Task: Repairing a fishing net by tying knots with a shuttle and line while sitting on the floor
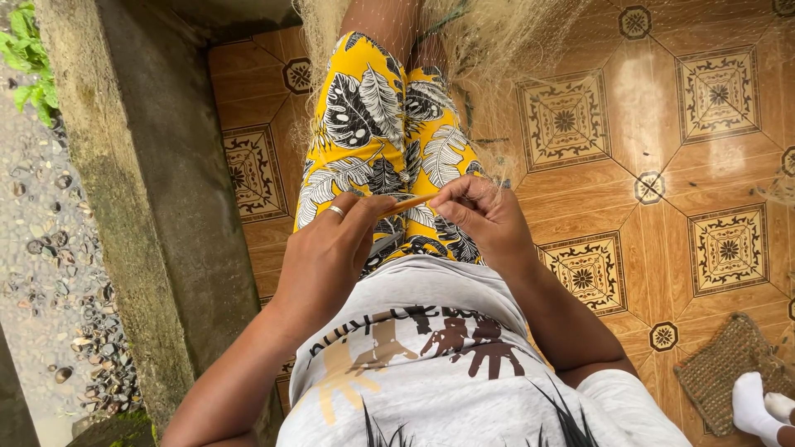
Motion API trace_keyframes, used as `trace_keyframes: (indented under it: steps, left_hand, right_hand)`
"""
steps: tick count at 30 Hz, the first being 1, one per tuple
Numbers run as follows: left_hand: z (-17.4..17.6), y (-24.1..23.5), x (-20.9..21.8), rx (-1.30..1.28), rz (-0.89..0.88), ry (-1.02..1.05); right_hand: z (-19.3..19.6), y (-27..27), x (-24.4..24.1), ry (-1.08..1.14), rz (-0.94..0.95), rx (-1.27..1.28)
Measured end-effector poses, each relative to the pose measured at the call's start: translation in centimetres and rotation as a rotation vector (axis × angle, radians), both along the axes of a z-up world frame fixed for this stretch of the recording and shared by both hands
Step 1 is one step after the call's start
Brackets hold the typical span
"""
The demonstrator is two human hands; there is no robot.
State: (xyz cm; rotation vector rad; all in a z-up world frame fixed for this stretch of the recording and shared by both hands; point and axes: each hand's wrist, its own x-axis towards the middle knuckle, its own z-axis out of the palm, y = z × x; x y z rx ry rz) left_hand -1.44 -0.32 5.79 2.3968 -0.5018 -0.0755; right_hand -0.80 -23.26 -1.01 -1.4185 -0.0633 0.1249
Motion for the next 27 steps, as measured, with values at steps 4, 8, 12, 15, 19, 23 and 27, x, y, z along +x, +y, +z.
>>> trace_keyframes:
  steps: [4,8,12,15,19,23,27]
  left_hand:
    - [-0.8,0.1,0.4,-0.014,-0.002,-0.002]
    - [-1.0,0.2,0.7,-0.059,-0.026,0.030]
    - [0.8,0.6,0.8,0.037,-0.051,-0.011]
    - [1.6,0.9,1.0,0.078,-0.066,-0.043]
    - [1.1,0.9,1.1,0.059,-0.071,-0.017]
    - [-0.4,0.6,1.5,-0.003,-0.091,0.027]
    - [-0.7,0.5,2.0,-0.058,-0.118,0.047]
  right_hand:
    - [-0.9,-0.4,0.1,0.014,0.021,0.055]
    - [-1.3,-0.8,0.1,0.067,0.048,0.083]
    - [0.0,-0.9,-0.5,0.039,0.090,-0.065]
    - [0.9,-0.5,-0.4,0.031,0.092,-0.139]
    - [-0.3,-0.8,-0.3,0.036,0.108,-0.077]
    - [-0.8,-0.9,-0.2,0.065,0.112,0.006]
    - [-1.0,-0.7,0.1,0.084,0.121,0.089]
